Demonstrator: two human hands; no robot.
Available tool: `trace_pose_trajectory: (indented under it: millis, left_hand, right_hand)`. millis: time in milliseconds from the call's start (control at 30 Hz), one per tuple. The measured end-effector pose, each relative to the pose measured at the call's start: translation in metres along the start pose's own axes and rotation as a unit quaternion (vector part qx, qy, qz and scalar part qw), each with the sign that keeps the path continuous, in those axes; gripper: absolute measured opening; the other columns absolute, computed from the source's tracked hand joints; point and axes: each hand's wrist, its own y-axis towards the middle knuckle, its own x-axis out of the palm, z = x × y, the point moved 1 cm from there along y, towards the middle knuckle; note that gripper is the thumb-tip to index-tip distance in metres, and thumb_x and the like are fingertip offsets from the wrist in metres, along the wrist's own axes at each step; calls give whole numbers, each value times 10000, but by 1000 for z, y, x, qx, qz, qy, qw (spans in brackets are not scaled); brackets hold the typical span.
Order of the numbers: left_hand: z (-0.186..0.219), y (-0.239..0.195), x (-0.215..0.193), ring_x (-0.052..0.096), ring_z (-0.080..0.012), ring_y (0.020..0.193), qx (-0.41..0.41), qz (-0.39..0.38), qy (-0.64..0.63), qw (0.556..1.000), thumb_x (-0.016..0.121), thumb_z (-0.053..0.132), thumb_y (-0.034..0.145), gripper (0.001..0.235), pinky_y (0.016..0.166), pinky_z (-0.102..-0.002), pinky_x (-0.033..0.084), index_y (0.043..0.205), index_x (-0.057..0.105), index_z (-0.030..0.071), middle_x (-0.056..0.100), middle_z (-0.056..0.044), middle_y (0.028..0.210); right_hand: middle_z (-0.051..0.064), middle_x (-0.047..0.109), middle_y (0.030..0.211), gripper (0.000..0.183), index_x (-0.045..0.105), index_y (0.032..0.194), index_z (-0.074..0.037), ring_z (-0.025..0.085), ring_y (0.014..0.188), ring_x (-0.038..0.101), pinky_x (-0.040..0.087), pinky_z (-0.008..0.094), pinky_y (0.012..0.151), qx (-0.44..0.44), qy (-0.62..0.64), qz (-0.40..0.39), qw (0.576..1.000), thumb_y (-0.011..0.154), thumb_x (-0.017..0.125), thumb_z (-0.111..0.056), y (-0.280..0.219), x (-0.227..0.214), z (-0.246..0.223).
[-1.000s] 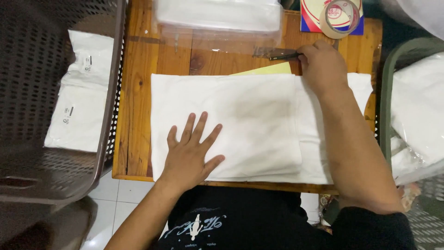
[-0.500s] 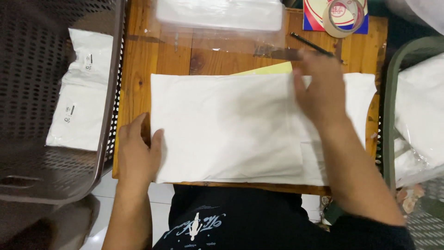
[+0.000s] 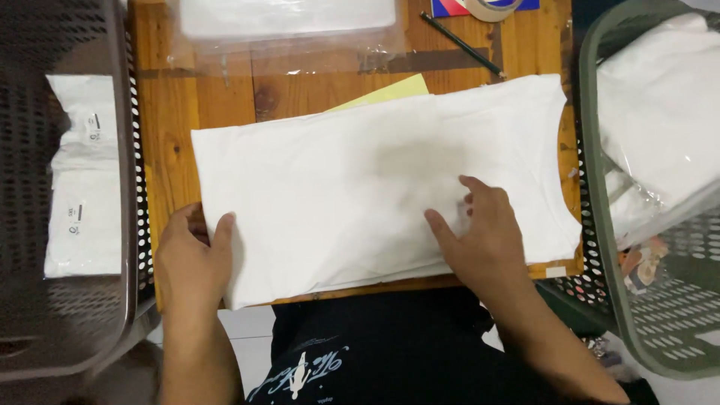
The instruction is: Meticulously smoothing and folding a white t-shirt on a wooden workspace.
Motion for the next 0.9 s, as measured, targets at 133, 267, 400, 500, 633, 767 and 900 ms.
trace_pose_trajectory:
  millis: [133,267,400,500,633,767,900]
  left_hand:
    - [-2,-4,0,589,-356,797,-17,-9,28,999,647,267,803,393,648,-462,445,1074,572,-8,609,-175,850]
    - [-6,-2,4,587,-378,792,-13,5,32,999,649,258,816,345,638,-468,450,1031,589,-5,614,-179,834]
    - [-13,-1,9,588,-384,800,-4,0,58,998,644,284,820,336,652,-474,449,1004,600,6,621,-176,833]
    - [-9,-1,4,597,-377,777,2,4,50,999,651,260,828,311,629,-461,462,998,608,4,623,-178,818]
    - [0,-7,-4,548,-278,727,-36,-65,46,996,539,354,849,337,692,-386,410,997,529,51,586,-81,777]
    - [12,-17,-11,587,-418,795,-31,-49,41,997,597,263,853,343,597,-483,472,987,593,-53,608,-257,830]
    - [1,-11,-8,575,-432,817,-38,-76,-35,996,577,265,859,351,612,-494,458,967,581,-69,596,-274,856]
  right_hand:
    - [108,555,1002,669,311,1306,-177,256,933,582,476,374,744,356,43,-308,881,748,591,-417,1,-22,-10]
    - [156,597,912,527,370,1261,-133,328,919,585,459,412,764,344,131,-272,889,791,561,-276,-2,-23,-18]
    - [133,613,868,344,483,1149,-151,295,899,592,464,382,754,328,184,-205,904,817,536,-225,-19,-15,-5]
    - [123,609,971,259,545,1071,-127,278,995,564,450,387,823,301,226,-159,913,818,556,-185,-28,-9,6]
    - [58,572,1045,271,559,1064,-97,207,1003,528,391,303,860,146,170,-148,963,813,515,-192,-30,4,13]
    - [125,534,1021,316,531,1143,-119,287,1030,519,439,384,847,228,123,-221,940,839,506,-200,-13,-12,-6]
    - [168,472,1032,323,531,1149,-77,335,1043,482,425,407,851,138,62,-191,970,841,526,-174,-18,-9,-9]
